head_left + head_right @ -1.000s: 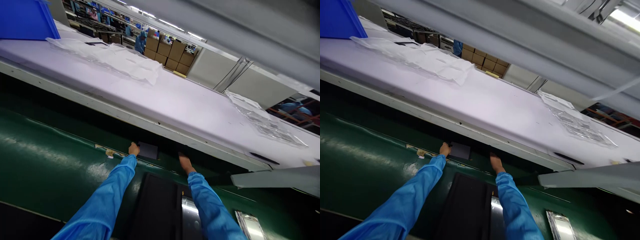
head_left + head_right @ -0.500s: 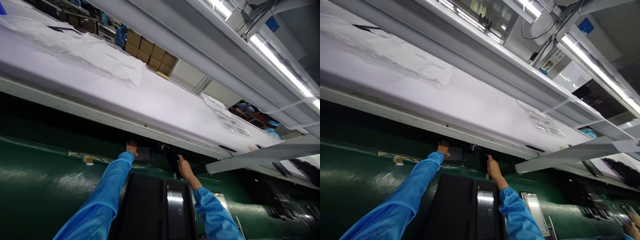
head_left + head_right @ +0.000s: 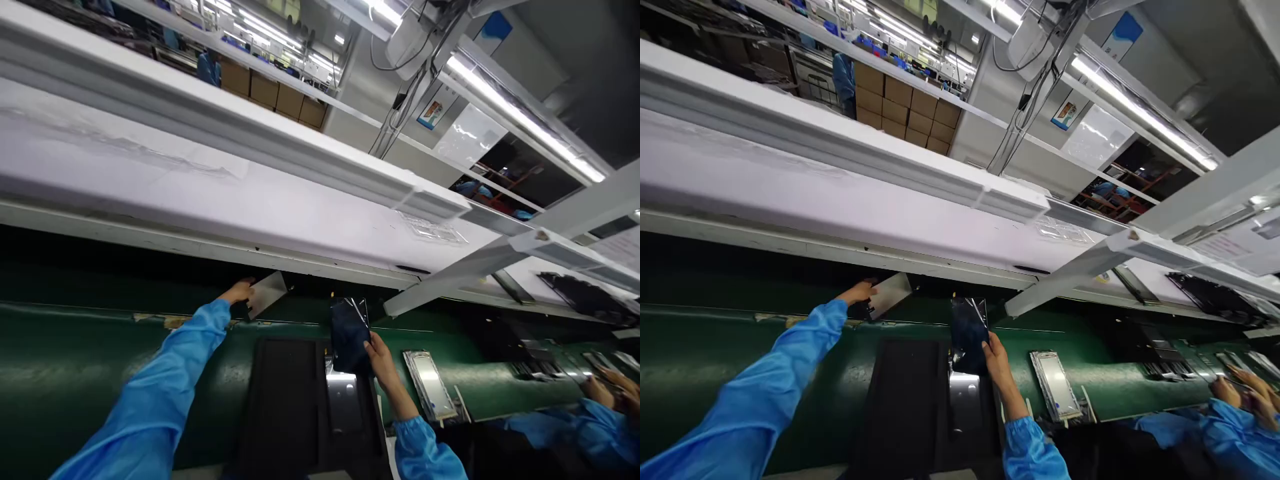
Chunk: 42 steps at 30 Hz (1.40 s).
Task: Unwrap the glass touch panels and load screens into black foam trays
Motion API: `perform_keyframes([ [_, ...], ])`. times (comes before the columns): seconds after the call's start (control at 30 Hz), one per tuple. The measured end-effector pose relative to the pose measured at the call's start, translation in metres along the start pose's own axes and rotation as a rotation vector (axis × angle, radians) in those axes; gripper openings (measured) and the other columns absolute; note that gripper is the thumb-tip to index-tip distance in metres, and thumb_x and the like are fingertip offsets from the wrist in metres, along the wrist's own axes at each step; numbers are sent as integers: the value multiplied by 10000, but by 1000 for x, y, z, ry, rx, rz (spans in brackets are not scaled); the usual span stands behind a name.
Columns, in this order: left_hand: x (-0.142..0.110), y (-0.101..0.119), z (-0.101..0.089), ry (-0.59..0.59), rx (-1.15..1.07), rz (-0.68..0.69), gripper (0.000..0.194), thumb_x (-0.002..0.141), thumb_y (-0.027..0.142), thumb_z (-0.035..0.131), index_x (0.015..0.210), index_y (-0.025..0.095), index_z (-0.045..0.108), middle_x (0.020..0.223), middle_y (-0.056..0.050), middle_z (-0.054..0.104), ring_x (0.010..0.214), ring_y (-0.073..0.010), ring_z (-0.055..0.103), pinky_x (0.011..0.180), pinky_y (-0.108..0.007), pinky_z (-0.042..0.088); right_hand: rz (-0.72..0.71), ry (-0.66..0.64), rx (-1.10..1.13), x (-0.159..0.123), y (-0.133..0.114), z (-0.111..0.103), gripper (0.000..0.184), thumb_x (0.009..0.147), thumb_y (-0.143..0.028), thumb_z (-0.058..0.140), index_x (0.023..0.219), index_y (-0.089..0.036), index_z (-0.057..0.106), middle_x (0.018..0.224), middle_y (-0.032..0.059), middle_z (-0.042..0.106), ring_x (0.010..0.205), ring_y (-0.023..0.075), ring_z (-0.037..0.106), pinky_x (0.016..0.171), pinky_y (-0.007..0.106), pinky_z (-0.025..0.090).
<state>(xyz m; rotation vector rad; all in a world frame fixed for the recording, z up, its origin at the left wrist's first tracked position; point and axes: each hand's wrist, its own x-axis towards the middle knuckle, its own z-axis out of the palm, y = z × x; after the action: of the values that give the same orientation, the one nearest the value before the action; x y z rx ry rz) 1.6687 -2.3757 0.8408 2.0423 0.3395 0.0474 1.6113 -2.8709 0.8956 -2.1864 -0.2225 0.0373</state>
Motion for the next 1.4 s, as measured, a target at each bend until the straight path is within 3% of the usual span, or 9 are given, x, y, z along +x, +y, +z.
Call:
perform_keyframes([
  [0.13,-96,6,-39,-130,-184,-11,521,687,555,744,996,147,645,942,-111,759,854,-306,728,734,-413,589,-81,-38,-139,-28,-3,-20,400,910,-412,452,1218,-207,604,1204,116,713,1152,256,663,1036,415,498],
  [0.27,-200,33,-35,-264,-446,1,513,712,540,780,1063,186,659,1019,-77,754,952,-286,708,832,-410,573,-131,-310,-290,-43,-24,-39,386,884,-295,506,1219,-195,667,1226,102,720,1172,268,657,1039,414,485],
  [0.53,-317,122,82,-650,-174,177,322,740,507,761,777,197,685,1129,-92,723,1144,-329,596,952,-388,482,-460,-1072,-433,-55,-77,-25,214,798,-129,644,982,-116,753,977,77,762,874,209,677,830,286,498],
  [0.73,-354,118,154,-716,-194,153,406,734,550,746,766,194,554,739,28,555,711,-154,525,650,-258,412,-369,-1286,-307,-65,-75,-8,265,725,-129,732,988,-134,702,855,20,731,744,141,648,692,227,479],
  [0.83,-381,97,175,-558,-341,47,454,703,544,778,827,209,497,768,40,531,729,-138,518,653,-239,410,-155,-1136,71,-63,-49,-21,251,784,-271,746,976,-133,661,864,47,731,801,164,679,773,279,525],
  [1.03,-424,56,206,-246,-660,-205,493,687,486,827,866,227,448,854,21,636,760,-150,615,708,-263,496,267,-156,822,-136,35,-28,569,824,-646,668,1192,-220,590,1263,105,673,1152,224,632,1005,392,491],
  [1.2,-440,46,217,-164,-821,-230,521,699,378,852,1101,212,566,1022,-43,717,957,-211,679,861,-319,525,422,-270,1127,-235,51,43,702,785,-710,661,1279,-220,569,1288,113,670,1186,288,621,980,440,511],
  [1.3,-441,40,221,-262,-928,-218,839,607,268,908,1348,222,516,1242,-102,693,1177,-280,635,1024,-388,475,303,-123,908,-238,38,78,680,789,-561,720,1349,-237,514,1311,96,653,1215,265,595,1063,424,459],
  [1.4,-433,25,225,-206,-950,-303,821,617,307,903,1344,202,537,1240,-125,705,1145,-299,660,1005,-409,497,217,-119,597,-210,31,101,732,778,-405,723,1421,-191,447,1295,130,651,1195,275,602,1097,440,428],
])
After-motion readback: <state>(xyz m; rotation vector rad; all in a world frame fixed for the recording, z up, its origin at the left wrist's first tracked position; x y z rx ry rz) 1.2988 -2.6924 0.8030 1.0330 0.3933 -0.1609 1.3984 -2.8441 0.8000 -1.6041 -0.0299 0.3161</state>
